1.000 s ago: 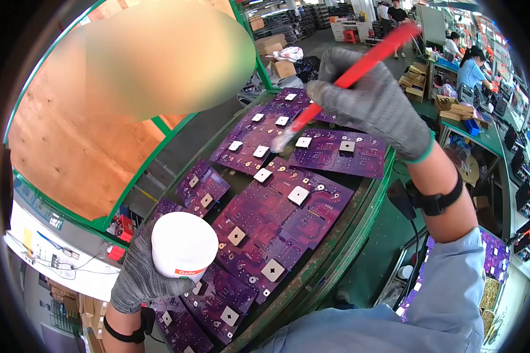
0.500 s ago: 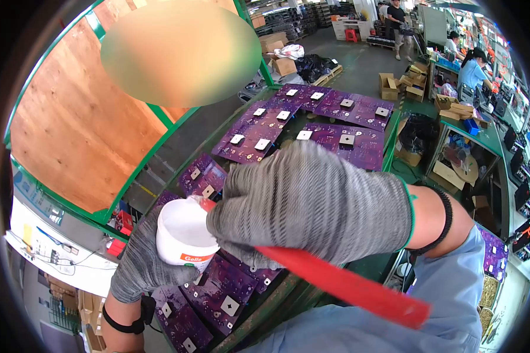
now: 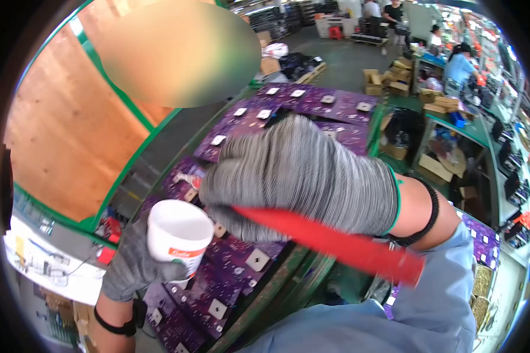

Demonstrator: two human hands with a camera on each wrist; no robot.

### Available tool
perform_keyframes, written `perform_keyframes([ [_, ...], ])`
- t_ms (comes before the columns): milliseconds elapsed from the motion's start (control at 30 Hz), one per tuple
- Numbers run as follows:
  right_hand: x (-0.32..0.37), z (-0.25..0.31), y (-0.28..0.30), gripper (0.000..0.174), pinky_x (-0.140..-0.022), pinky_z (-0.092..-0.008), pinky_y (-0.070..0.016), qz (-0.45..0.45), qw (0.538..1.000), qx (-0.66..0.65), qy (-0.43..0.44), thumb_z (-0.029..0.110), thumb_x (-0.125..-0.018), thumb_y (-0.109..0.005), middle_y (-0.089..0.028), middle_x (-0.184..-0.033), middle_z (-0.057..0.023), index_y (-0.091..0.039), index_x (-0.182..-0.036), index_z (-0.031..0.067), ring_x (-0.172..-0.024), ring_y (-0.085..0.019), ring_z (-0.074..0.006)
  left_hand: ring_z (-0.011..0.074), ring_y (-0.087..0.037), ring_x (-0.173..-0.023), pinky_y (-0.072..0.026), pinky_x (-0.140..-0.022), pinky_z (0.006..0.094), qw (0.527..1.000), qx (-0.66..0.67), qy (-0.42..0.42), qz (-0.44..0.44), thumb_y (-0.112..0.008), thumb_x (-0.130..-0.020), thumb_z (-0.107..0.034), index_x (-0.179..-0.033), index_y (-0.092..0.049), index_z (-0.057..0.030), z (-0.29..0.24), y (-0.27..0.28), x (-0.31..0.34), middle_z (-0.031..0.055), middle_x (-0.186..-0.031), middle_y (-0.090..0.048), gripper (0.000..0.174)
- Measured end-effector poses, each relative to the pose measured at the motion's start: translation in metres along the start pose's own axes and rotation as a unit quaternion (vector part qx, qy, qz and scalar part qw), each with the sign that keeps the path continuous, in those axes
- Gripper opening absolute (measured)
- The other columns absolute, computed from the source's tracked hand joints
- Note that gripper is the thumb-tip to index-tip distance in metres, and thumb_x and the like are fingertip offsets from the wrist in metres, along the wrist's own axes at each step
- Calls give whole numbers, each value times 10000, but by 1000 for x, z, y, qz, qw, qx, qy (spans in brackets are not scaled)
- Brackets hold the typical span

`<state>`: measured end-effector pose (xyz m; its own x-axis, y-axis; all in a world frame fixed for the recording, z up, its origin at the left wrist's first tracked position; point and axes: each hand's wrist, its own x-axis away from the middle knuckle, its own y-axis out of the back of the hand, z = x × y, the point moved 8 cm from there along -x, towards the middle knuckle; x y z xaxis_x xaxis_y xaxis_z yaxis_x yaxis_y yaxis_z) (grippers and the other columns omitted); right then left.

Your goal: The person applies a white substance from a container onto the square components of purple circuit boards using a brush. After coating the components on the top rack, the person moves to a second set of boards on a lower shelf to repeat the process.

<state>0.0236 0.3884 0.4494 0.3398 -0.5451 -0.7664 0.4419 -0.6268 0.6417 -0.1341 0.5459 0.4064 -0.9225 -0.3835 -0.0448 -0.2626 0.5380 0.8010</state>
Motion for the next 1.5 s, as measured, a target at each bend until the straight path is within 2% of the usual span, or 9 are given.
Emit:
perform_keyframes([
  [33,6,-2,23,158,-623,-373,-556,-88,996,14,11,100,-813,-733,-677,-834,-100,-669,-955,76,-714,-692,-298,241,-681,-1036,-535,-931,375,1000,14,17,-2,-915,-602,-359,-1285,-541,-8,1,2,0,126,-1142,-694,855],
  [167,45,-52,74,153,-671,-298,-566,-119,979,15,-163,115,-830,-778,-704,-822,-66,-675,-907,34,-696,-688,-176,220,-672,-1076,-532,-953,377,994,104,44,-2,-926,-560,-355,-1314,-521,-7,12,1,4,121,-1163,-689,924],
  [233,76,-85,88,196,-651,-291,-555,-148,936,-11,-319,144,-845,-783,-652,-754,-21,-623,-831,31,-678,-648,-108,225,-670,-1087,-529,-960,379,992,101,78,-8,-927,-554,-363,-1327,-520,-12,22,3,7,127,-1170,-687,942],
  [433,128,-136,95,269,-519,-261,-477,-178,840,-47,-511,212,-896,-756,-575,-674,-1,-567,-855,25,-582,-565,-64,235,-656,-1114,-526,-978,399,988,121,95,-16,-948,-508,-346,-1335,-519,-28,31,2,6,134,-1198,-667,984],
  [867,140,-160,91,260,-483,-263,-449,-132,876,-49,-462,213,-886,-753,-581,-662,-8,-581,-844,23,-565,-561,-78,242,-673,-1086,-535,-957,397,993,71,94,-30,-941,-492,-361,-1326,-503,-29,32,5,14,138,-1198,-673,998],
  [1100,128,-149,95,246,-515,-273,-455,-181,847,-130,-483,198,-866,-757,-557,-652,-3,-583,-839,28,-573,-555,-86,228,-656,-1110,-530,-971,406,994,33,103,-3,-956,-477,-351,-1344,-483,-36,29,6,10,129,-1217,-658,1037],
  [1233,125,-159,94,262,-519,-287,-450,-76,893,-11,-444,206,-862,-755,-552,-668,3,-570,-844,22,-584,-542,-98,264,-690,-1061,-547,-939,411,993,86,72,-39,-933,-529,-347,-1305,-538,-20,30,5,8,148,-1157,-693,930],
  [1300,127,-159,99,255,-557,-295,-470,-79,857,-47,-506,201,-861,-748,-559,-685,6,-571,-841,18,-614,-537,-107,267,-683,-1082,-540,-954,413,995,75,46,-46,-944,-524,-368,-1315,-531,-22,30,6,9,150,-1177,-686,957],
  [1500,122,-158,91,252,-587,-289,-482,-91,911,11,-402,202,-867,-749,-555,-675,1,-575,-846,21,-645,-541,-100,263,-661,-1126,-517,-989,413,995,59,83,-18,-945,-521,-398,-1356,-494,-22,32,4,5,147,-1217,-665,1020],
])
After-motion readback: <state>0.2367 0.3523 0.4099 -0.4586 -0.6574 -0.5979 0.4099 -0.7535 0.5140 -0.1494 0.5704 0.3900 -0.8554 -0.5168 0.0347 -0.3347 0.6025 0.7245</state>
